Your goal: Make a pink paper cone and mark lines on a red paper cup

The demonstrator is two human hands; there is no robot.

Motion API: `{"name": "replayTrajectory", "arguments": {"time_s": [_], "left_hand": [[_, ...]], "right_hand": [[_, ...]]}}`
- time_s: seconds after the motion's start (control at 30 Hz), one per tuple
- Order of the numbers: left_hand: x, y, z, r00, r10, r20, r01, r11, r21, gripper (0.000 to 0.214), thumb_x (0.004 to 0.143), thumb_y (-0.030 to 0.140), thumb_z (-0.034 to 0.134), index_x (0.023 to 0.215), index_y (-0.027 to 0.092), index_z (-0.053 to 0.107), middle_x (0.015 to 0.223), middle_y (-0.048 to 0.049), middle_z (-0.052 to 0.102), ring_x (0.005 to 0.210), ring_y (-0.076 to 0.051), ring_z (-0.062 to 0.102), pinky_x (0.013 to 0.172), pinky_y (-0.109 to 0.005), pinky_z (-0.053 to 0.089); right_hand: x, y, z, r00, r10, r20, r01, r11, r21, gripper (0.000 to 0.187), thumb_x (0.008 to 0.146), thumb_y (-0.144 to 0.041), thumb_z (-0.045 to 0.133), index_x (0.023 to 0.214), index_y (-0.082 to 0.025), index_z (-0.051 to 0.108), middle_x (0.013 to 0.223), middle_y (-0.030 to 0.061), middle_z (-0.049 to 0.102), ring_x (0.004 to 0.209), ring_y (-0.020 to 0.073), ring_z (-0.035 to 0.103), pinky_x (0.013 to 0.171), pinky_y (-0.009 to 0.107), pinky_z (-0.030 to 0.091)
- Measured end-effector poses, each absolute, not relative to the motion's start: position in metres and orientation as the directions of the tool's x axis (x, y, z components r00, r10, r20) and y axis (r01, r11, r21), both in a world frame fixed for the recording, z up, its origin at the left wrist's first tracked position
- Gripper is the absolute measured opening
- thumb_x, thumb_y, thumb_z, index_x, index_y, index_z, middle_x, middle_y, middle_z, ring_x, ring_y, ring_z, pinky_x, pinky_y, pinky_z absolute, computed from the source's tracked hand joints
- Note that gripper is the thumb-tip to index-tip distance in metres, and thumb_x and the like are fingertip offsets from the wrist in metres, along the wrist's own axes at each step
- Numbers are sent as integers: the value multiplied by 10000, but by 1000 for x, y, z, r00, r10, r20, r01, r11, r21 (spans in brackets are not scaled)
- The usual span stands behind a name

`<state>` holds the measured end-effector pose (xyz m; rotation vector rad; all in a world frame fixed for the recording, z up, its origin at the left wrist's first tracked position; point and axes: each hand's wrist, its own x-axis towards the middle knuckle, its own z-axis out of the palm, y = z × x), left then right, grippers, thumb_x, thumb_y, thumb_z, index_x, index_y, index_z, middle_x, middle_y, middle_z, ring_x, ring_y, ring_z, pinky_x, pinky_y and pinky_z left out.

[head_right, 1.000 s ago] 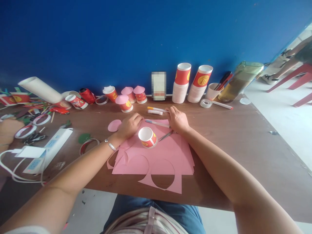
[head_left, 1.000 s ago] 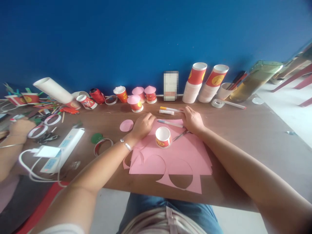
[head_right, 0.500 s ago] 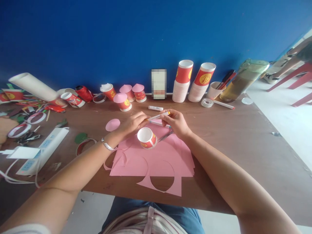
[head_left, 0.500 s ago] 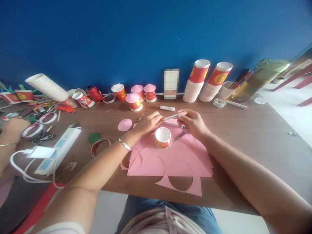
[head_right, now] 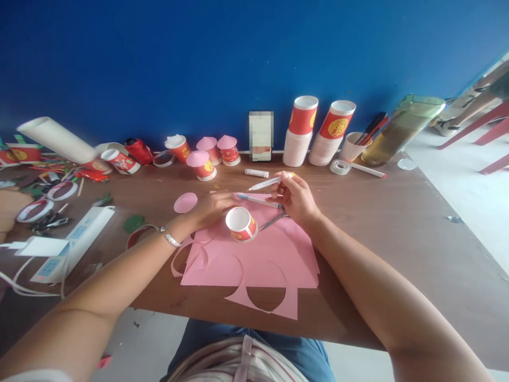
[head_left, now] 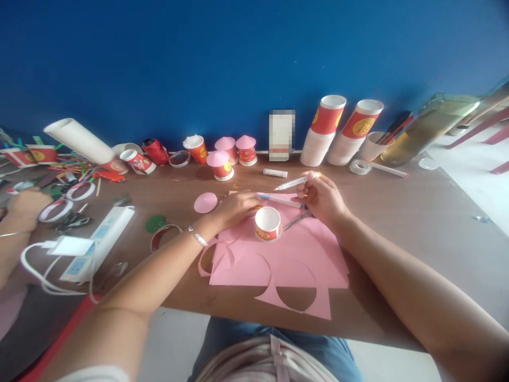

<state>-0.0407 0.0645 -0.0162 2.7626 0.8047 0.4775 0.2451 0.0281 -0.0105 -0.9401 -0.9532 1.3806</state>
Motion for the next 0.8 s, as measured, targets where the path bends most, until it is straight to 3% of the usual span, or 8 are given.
{"name": "replayTrajectory", "arguments": {"time_s": [0.2, 0.33, 0.5, 0.67, 0.73, 0.8], "left_hand": [[-30, 67, -17, 765, 559, 321, 479, -826, 297, 223, 1072, 248, 569, 1135, 210, 780, 1146, -87, 773, 1070, -226, 715, 958, -377, 593], [-35, 66, -19, 715, 609, 342, 514, -790, 334, 278, 1086, 385, 567, 1148, 204, 769, 1123, -89, 750, 1037, -227, 707, 933, -385, 595], [-43, 62, -15, 669, 653, 354, 556, -756, 345, 396, 1067, 500, 582, 1231, 175, 737, 1066, -94, 715, 974, -221, 709, 908, -379, 605], [-56, 52, 0, 653, 686, 322, 537, -719, 442, 286, 1034, 217, 575, 1305, 204, 665, 1218, -85, 707, 1128, -219, 709, 1008, -382, 597], [-62, 44, 9, 659, 703, 269, 512, -681, 524, 379, 988, 140, 564, 1358, 208, 610, 1306, -97, 689, 1200, -227, 696, 1063, -407, 584], [-64, 32, 19, 712, 681, 173, 486, -655, 578, 624, 910, 141, 667, 1503, 230, 497, 1515, -130, 594, 1376, -282, 615, 1166, -470, 527]], "right_hand": [[227, 19, -11, -126, 992, -30, -422, -81, -903, 415, 826, -608, 805, 1002, -263, 655, 786, -13, 628, 746, 189, 646, 768, 413, 652], [230, 20, -12, -124, 992, -34, -442, -85, -893, 381, 826, -567, 811, 991, -261, 657, 800, -8, 626, 776, 195, 654, 800, 429, 656], [231, 20, -13, -108, 992, -61, -460, -105, -882, 429, 779, -574, 859, 986, -255, 659, 755, -24, 616, 689, 170, 620, 672, 353, 628], [232, 20, -10, -58, 997, -42, -489, -66, -870, 478, 730, -566, 911, 857, -261, 567, 693, -52, 585, 615, 129, 553, 619, 277, 560], [232, 20, -9, -45, 999, -31, -502, -49, -864, 505, 720, -540, 932, 808, -257, 524, 645, -75, 526, 589, 110, 514, 621, 258, 535], [232, 19, -8, -44, 999, -24, -510, -43, -859, 494, 728, -513, 940, 789, -249, 527, 628, -88, 479, 576, 96, 483, 626, 253, 522]]}}
